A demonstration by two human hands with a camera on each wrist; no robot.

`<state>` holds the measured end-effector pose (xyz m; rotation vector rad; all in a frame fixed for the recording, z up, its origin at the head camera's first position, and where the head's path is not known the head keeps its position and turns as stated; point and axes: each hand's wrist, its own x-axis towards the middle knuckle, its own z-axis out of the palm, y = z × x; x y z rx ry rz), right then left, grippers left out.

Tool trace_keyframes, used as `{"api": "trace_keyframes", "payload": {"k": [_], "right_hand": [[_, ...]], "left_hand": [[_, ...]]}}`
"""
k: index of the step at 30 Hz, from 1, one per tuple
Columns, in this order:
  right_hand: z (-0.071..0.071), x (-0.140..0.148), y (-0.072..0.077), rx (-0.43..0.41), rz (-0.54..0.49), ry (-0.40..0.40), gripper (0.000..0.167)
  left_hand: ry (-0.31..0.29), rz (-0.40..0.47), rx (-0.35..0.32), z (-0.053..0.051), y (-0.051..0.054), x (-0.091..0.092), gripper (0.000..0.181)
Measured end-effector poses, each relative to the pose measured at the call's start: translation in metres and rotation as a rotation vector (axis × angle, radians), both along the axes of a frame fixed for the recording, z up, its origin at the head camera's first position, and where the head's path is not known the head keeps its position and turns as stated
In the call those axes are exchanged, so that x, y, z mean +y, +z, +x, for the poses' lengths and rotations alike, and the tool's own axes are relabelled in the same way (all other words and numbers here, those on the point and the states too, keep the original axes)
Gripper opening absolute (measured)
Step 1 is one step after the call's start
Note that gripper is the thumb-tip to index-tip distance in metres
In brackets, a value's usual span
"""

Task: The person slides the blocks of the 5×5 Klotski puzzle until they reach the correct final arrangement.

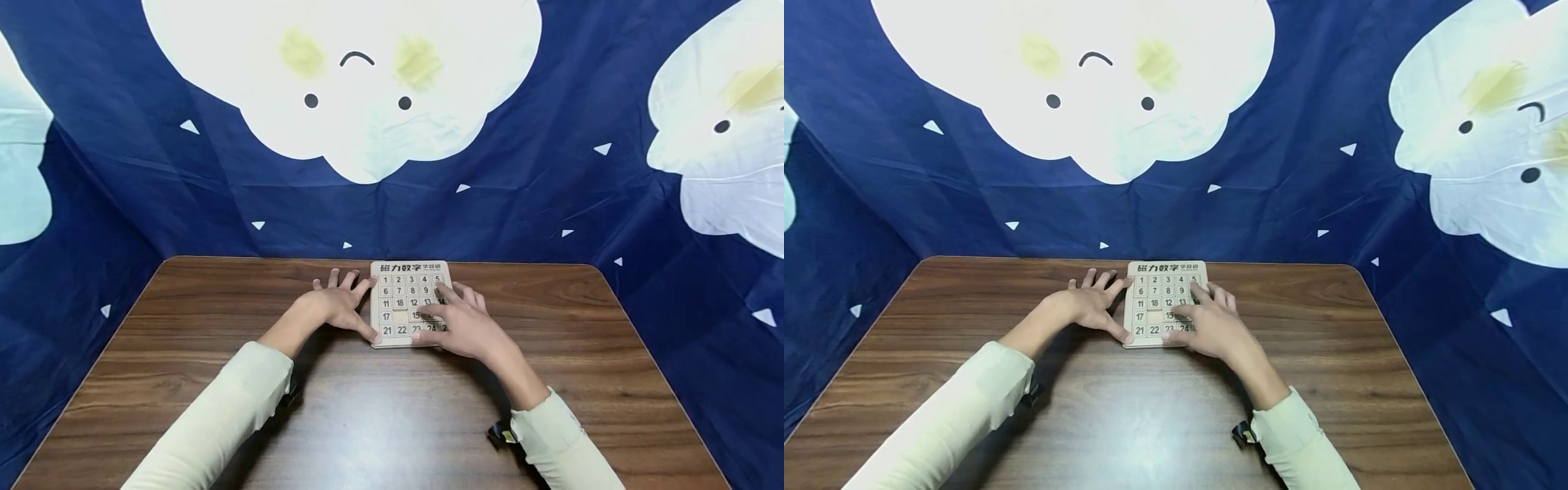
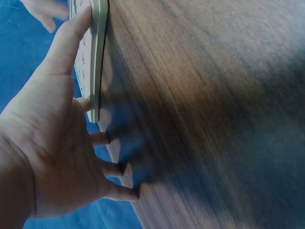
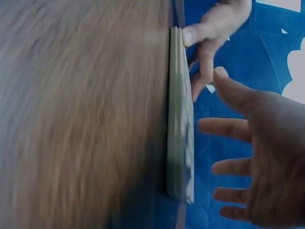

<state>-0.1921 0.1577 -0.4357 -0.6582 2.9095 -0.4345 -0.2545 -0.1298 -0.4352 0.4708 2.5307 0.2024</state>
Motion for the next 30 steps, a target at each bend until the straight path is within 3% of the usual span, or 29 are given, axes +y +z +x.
{"api": "trace_keyframes", "payload": {"k": [3, 5, 10, 12, 19, 24, 25, 27, 30], "right_hand": [[-0.008, -0.013, -0.006, -0.028, -0.018, 0.034, 0.07], [-0.009, -0.021, -0.009, -0.038, -0.016, 0.044, 0.073], [0.004, -0.018, -0.009, -0.096, -0.009, 0.062, 0.07], [0.008, -0.012, -0.005, -0.116, -0.024, 0.068, 0.068], [-0.004, -0.006, -0.005, -0.037, -0.042, 0.007, 0.07], [-0.01, -0.021, -0.011, -0.088, -0.038, 0.074, 0.073], [-0.01, -0.021, -0.011, -0.09, -0.045, 0.083, 0.073], [-0.011, -0.015, -0.009, -0.076, -0.064, 0.075, 0.07], [-0.013, 0.002, -0.006, -0.035, -0.066, 0.018, 0.065]], "left_hand": [[0.005, 0.0, -0.005, -0.001, 0.0, -0.002, 0.146], [0.007, -0.013, 0.01, -0.004, -0.01, -0.003, 0.148], [0.011, -0.002, 0.015, -0.005, -0.016, -0.004, 0.148], [0.012, 0.01, 0.003, -0.001, -0.009, -0.003, 0.145], [0.013, 0.002, 0.01, -0.001, -0.007, -0.003, 0.143], [0.018, -0.003, -0.009, -0.001, -0.007, -0.003, 0.145], [0.016, 0.009, -0.001, -0.004, -0.012, -0.005, 0.147], [0.015, 0.008, -0.001, -0.005, -0.013, -0.004, 0.149], [0.011, 0.008, 0.023, -0.009, -0.021, -0.004, 0.153]]}}
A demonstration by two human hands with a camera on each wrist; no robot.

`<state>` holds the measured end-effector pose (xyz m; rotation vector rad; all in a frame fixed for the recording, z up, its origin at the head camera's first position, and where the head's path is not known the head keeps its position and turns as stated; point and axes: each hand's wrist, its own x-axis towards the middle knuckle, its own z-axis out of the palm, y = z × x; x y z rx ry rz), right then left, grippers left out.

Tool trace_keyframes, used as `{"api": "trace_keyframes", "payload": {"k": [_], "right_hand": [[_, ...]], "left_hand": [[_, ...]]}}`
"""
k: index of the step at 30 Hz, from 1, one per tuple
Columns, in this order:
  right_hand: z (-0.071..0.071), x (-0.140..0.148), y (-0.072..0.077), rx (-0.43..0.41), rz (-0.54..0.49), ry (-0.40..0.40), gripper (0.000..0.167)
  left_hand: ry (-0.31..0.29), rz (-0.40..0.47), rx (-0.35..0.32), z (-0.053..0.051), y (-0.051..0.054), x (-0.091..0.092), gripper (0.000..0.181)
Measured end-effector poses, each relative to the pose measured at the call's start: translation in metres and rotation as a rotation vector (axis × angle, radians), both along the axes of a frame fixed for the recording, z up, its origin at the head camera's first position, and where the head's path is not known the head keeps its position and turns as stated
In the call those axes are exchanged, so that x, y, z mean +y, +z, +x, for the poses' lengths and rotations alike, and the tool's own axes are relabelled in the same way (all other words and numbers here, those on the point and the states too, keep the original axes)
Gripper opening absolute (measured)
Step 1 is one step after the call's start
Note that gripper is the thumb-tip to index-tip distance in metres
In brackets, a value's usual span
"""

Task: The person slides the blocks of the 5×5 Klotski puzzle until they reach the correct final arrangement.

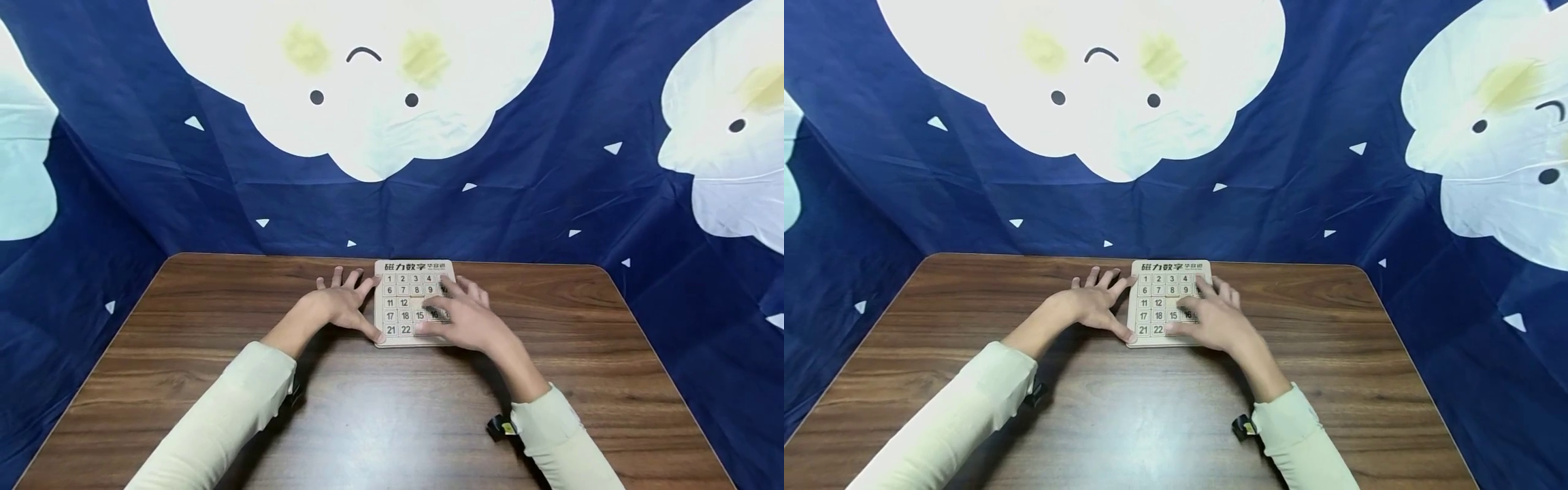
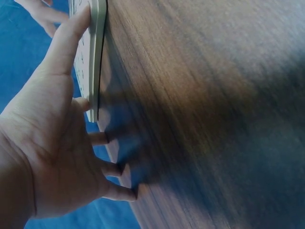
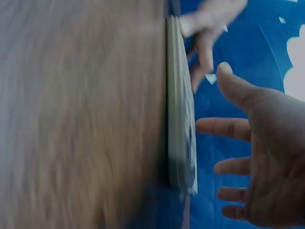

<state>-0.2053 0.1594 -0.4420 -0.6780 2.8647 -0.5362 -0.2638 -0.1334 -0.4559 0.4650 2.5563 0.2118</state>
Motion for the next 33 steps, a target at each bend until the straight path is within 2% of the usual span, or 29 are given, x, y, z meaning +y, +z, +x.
{"api": "trace_keyframes", "payload": {"k": [1, 2, 3, 5, 7, 8, 9, 16, 17, 21, 23, 24, 29, 33], "right_hand": [[0.0, 0.005, 0.001, 0.008, 0.003, -0.025, 0.063], [-0.001, 0.008, 0.0, 0.014, 0.004, -0.043, 0.061], [-0.001, 0.009, 0.0, 0.018, 0.008, -0.048, 0.06], [-0.002, 0.008, -0.001, 0.004, 0.007, -0.034, 0.062], [-0.003, 0.005, -0.002, -0.017, -0.007, 0.001, 0.065], [-0.003, 0.004, -0.001, -0.02, -0.011, 0.017, 0.066], [-0.003, 0.005, -0.001, -0.025, -0.017, 0.021, 0.065], [-0.005, 0.031, 0.003, 0.004, 0.013, -0.124, 0.056], [-0.006, 0.031, 0.002, -0.004, 0.023, -0.12, 0.057], [-0.006, 0.024, -0.002, -0.041, 0.021, -0.047, 0.065], [-0.004, 0.022, -0.002, -0.027, 0.01, -0.029, 0.066], [-0.002, 0.022, -0.001, -0.012, 0.003, -0.033, 0.064], [0.009, 0.033, 0.005, 0.031, 0.015, -0.099, 0.054], [0.009, 0.037, 0.005, 0.018, 0.062, -0.116, 0.06]], "left_hand": [[-0.002, 0.002, 0.005, -0.001, -0.001, 0.001, 0.153], [-0.001, -0.01, -0.002, 0.0, 0.003, 0.003, 0.153], [0.0, -0.006, 0.001, -0.001, 0.001, 0.003, 0.153], [0.0, -0.005, 0.002, -0.002, 0.001, 0.004, 0.152], [0.005, 0.006, -0.013, 0.001, 0.007, 0.004, 0.151], [0.006, 0.006, -0.007, -0.001, 0.003, 0.003, 0.152], [0.006, 0.005, -0.009, 0.0, 0.004, 0.003, 0.152], [-0.005, 0.0, -0.017, 0.008, 0.016, 0.004, 0.145], [-0.007, 0.005, -0.011, 0.007, 0.013, 0.002, 0.147], [-0.001, 0.002, -0.013, 0.008, 0.013, 0.002, 0.145], [-0.002, -0.001, -0.011, 0.008, 0.012, 0.002, 0.145], [-0.001, -0.009, -0.016, 0.009, 0.015, 0.004, 0.143], [-0.006, -0.014, -0.012, 0.007, 0.013, 0.005, 0.144], [0.007, -0.004, -0.021, 0.006, 0.013, 0.005, 0.148]]}}
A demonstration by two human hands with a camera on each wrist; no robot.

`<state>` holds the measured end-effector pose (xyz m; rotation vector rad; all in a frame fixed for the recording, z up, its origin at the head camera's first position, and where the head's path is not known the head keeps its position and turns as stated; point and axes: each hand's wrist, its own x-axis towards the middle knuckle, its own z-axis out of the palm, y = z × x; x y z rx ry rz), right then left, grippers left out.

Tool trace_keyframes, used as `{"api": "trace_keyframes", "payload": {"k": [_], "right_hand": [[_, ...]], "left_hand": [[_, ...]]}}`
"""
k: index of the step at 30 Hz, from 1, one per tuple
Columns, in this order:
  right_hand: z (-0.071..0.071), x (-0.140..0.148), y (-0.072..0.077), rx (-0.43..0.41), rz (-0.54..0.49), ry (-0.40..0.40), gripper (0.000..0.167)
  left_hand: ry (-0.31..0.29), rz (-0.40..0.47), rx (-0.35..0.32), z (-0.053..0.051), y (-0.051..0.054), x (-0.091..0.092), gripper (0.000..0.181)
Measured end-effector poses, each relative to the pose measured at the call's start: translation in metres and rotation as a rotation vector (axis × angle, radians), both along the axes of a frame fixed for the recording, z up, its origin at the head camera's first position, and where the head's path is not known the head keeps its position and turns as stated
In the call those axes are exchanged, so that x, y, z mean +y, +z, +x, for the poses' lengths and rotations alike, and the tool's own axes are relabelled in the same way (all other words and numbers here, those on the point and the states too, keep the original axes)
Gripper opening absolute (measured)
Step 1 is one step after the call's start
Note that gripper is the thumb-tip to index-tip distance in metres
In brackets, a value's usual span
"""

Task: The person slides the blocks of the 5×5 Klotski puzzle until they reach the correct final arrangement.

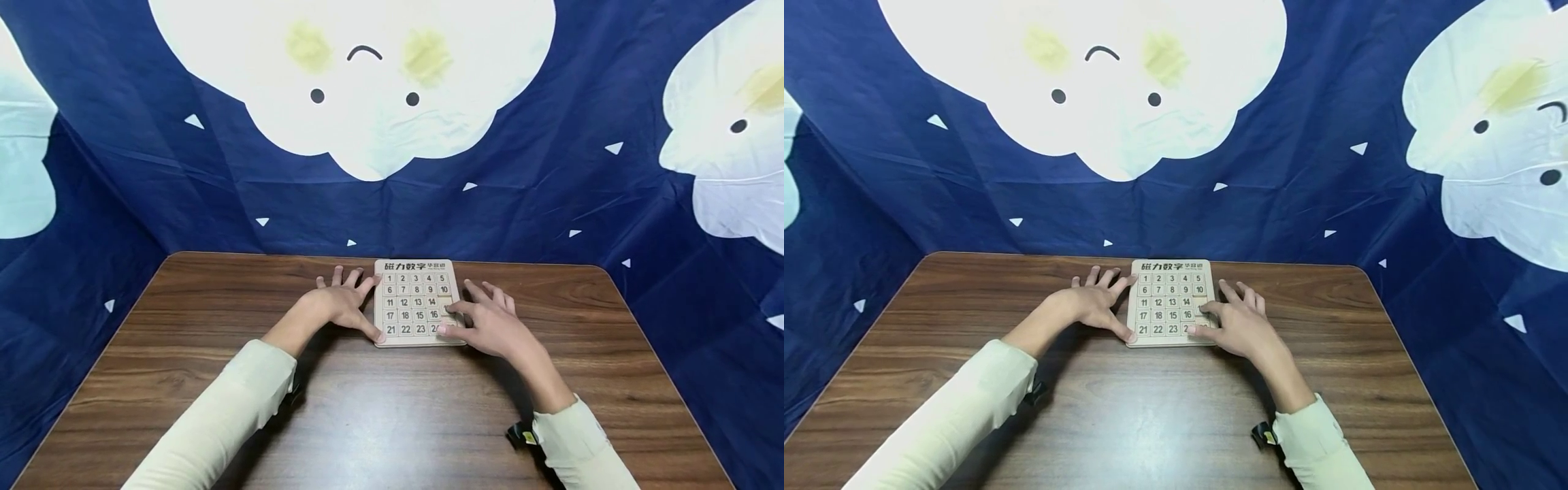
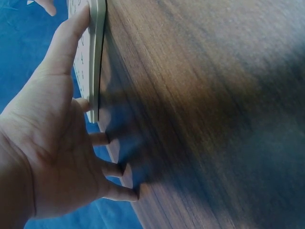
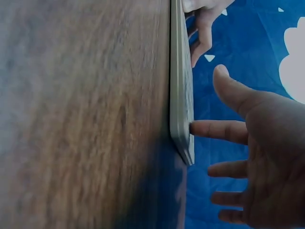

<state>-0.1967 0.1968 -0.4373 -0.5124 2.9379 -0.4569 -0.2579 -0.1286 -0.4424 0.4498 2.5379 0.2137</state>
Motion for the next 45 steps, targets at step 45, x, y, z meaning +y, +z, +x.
{"api": "trace_keyframes", "payload": {"k": [45], "right_hand": [[0.009, -0.044, 0.002, -0.002, 0.008, 0.12, 0.054]], "left_hand": [[-0.002, -0.01, -0.007, 0.002, 0.004, 0.0, 0.146]]}}
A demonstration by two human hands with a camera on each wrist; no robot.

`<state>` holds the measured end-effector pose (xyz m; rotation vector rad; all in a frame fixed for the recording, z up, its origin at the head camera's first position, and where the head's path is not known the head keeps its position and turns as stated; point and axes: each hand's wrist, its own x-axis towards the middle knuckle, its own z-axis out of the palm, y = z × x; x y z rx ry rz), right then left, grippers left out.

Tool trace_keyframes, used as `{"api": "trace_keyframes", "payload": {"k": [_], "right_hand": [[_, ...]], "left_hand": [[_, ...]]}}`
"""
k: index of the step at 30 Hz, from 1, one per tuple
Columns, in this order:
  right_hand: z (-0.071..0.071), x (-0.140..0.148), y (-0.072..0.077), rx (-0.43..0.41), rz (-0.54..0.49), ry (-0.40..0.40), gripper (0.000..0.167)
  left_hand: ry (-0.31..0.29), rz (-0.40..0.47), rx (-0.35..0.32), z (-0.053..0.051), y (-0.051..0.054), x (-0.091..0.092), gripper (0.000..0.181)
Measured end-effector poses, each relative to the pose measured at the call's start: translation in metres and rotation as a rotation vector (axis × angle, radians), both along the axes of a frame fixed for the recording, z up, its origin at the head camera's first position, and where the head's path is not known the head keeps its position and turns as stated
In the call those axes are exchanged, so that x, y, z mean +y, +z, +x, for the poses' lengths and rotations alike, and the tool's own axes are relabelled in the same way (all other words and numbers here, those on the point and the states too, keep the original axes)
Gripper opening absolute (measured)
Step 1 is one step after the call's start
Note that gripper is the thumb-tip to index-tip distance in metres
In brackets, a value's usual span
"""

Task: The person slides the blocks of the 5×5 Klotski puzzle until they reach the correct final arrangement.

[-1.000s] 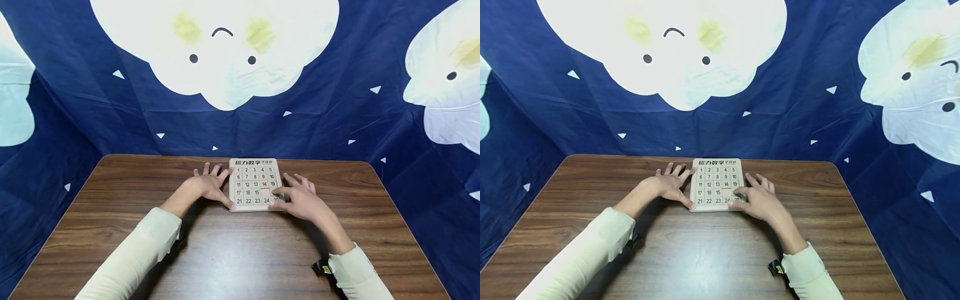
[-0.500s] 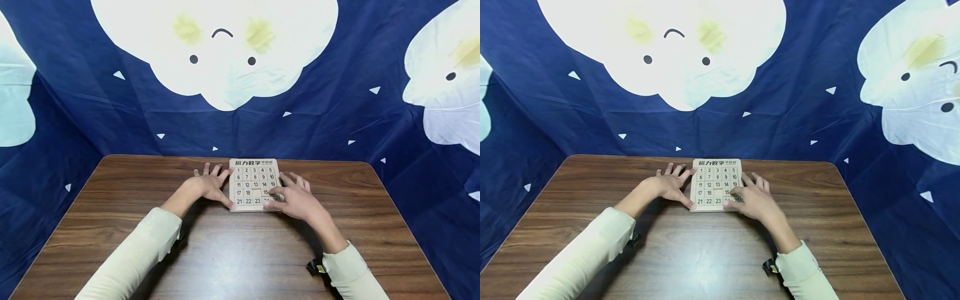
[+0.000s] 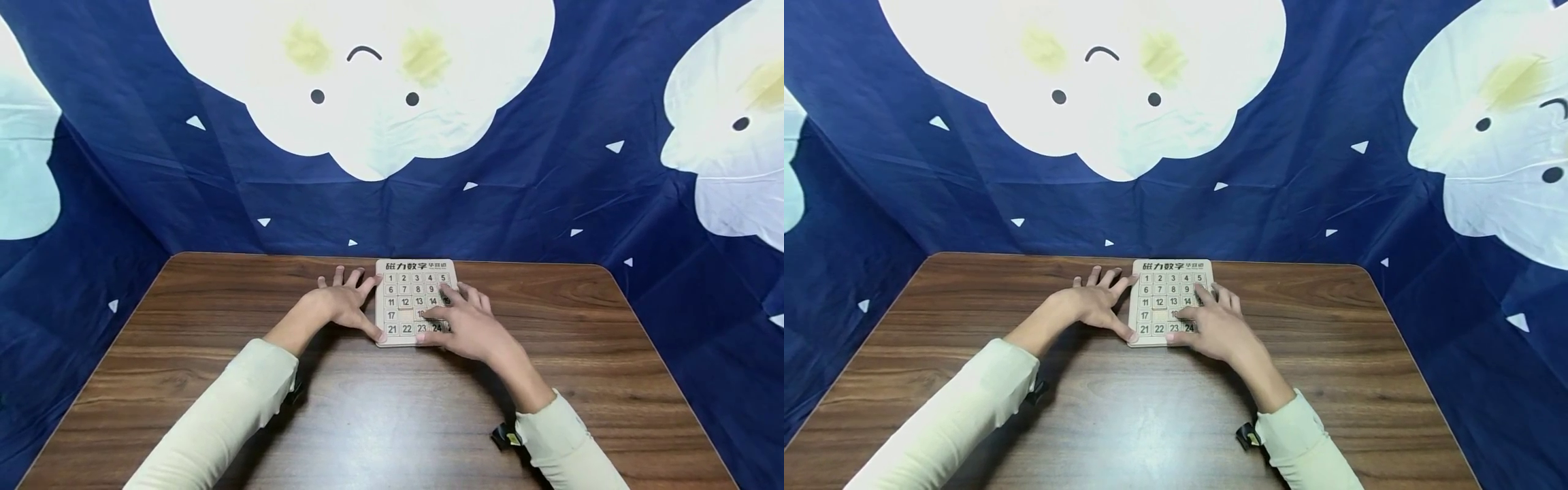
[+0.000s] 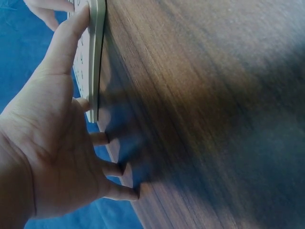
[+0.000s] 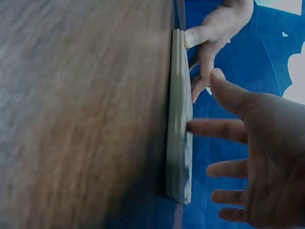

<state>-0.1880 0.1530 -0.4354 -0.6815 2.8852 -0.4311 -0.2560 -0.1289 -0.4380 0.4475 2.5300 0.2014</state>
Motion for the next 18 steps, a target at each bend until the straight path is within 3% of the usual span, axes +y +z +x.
{"api": "trace_keyframes", "payload": {"k": [5, 8, 13, 18], "right_hand": [[0.001, -0.015, -0.002, -0.036, -0.044, 0.086, 0.061], [0.001, -0.025, -0.006, -0.073, -0.055, 0.128, 0.065], [0.001, -0.018, -0.003, -0.043, -0.001, 0.073, 0.057], [-0.004, -0.02, -0.001, -0.031, 0.0, 0.061, 0.06]], "left_hand": [[-0.005, -0.005, 0.001, -0.001, -0.002, 0.001, 0.146], [-0.008, -0.018, 0.01, -0.005, -0.009, 0.0, 0.149], [0.009, -0.038, 0.013, -0.01, -0.019, 0.0, 0.153], [0.0, -0.012, 0.002, -0.008, -0.013, 0.0, 0.152]]}}
